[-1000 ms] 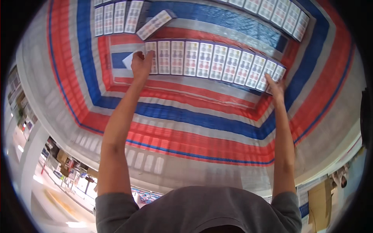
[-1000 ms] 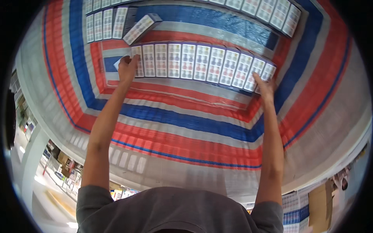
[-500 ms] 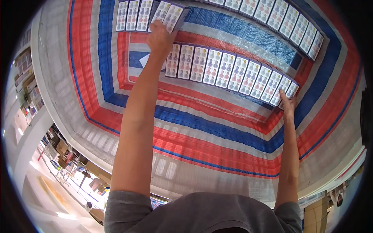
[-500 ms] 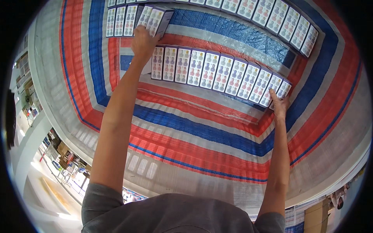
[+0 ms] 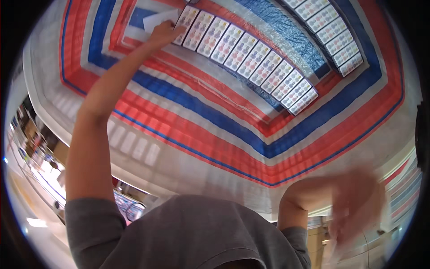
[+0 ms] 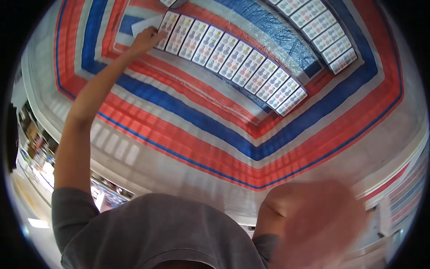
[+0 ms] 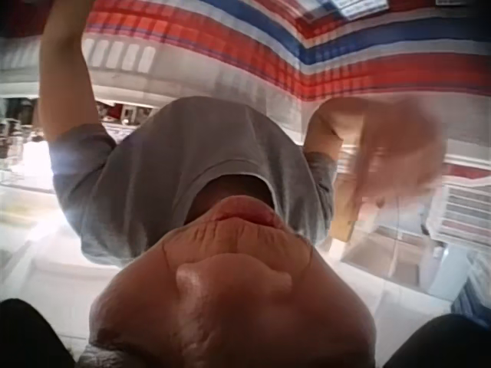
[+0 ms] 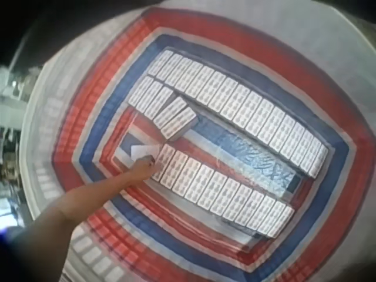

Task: Packing rows of small boxed consumer goods into a larger shipping container.

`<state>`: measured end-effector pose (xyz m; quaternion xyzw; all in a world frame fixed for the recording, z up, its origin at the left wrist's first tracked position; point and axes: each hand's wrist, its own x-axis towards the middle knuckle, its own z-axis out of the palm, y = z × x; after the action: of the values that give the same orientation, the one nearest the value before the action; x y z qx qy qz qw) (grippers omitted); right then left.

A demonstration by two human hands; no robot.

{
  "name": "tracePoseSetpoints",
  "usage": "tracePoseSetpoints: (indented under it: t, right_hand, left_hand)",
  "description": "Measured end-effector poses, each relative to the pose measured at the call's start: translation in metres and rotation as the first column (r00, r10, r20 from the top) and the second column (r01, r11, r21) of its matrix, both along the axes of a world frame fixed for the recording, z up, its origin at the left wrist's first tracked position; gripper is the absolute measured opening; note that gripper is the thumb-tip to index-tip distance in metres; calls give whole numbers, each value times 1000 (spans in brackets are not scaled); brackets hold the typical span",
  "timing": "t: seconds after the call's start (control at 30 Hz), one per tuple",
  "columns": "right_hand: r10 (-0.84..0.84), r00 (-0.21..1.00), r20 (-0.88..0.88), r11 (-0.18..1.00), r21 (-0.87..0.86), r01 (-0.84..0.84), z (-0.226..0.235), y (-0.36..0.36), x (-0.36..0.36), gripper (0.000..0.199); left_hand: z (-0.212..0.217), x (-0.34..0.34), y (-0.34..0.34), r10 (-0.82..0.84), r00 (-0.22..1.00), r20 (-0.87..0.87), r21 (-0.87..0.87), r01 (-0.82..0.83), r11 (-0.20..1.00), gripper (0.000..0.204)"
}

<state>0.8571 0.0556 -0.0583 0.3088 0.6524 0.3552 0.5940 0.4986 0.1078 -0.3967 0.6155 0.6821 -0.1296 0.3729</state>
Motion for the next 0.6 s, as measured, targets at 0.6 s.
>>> tracePoseSetpoints:
  t: [0.6]
  right_hand:
    - [-447, 146, -882, 748, -280, 602, -63, -35, 33, 29]
  left_hand:
    - [-24, 34, -1, 211, 972, 107, -12, -211, 977, 64]
